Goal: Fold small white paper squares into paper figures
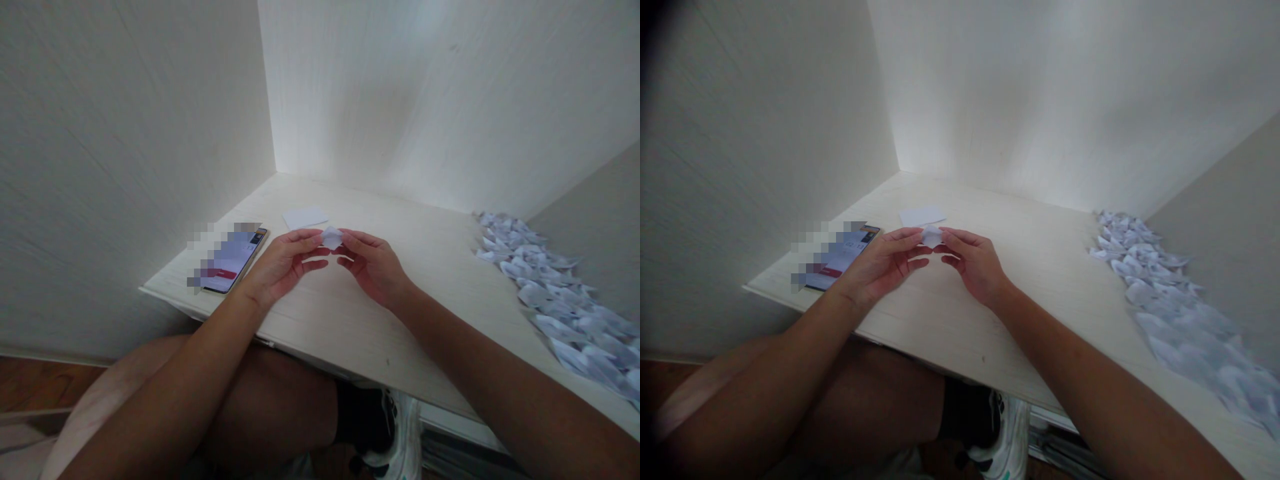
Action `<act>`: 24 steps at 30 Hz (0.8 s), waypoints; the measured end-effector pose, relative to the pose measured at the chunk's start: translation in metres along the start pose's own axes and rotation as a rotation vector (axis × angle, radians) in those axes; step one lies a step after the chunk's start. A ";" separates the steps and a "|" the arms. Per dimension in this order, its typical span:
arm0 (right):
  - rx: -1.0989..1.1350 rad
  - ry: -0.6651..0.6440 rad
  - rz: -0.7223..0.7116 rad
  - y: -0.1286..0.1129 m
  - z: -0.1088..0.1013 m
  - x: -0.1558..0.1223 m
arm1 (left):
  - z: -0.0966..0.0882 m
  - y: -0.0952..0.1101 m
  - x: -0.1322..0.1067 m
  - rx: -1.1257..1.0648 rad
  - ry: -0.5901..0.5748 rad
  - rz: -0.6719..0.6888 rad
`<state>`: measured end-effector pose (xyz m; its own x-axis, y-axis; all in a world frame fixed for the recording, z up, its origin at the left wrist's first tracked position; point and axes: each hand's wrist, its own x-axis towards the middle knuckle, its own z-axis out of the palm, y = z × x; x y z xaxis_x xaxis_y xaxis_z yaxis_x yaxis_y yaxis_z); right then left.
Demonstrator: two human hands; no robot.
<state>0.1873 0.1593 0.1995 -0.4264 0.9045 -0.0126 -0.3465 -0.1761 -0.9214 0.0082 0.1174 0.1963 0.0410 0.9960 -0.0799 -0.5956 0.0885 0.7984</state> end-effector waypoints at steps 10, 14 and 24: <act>-0.007 -0.005 0.031 0.003 0.005 -0.004 | 0.004 -0.001 0.002 -0.161 0.128 -0.036; -0.024 -0.003 0.020 0.005 0.006 -0.005 | 0.007 0.001 0.000 -0.176 0.149 -0.037; 0.118 -0.046 0.135 0.004 0.004 -0.002 | 0.012 0.005 -0.004 -0.163 0.118 -0.027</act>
<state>0.1838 0.1550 0.1969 -0.5121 0.8515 -0.1130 -0.3780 -0.3415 -0.8605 0.0151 0.1139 0.2079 -0.0303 0.9838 -0.1768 -0.7177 0.1017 0.6889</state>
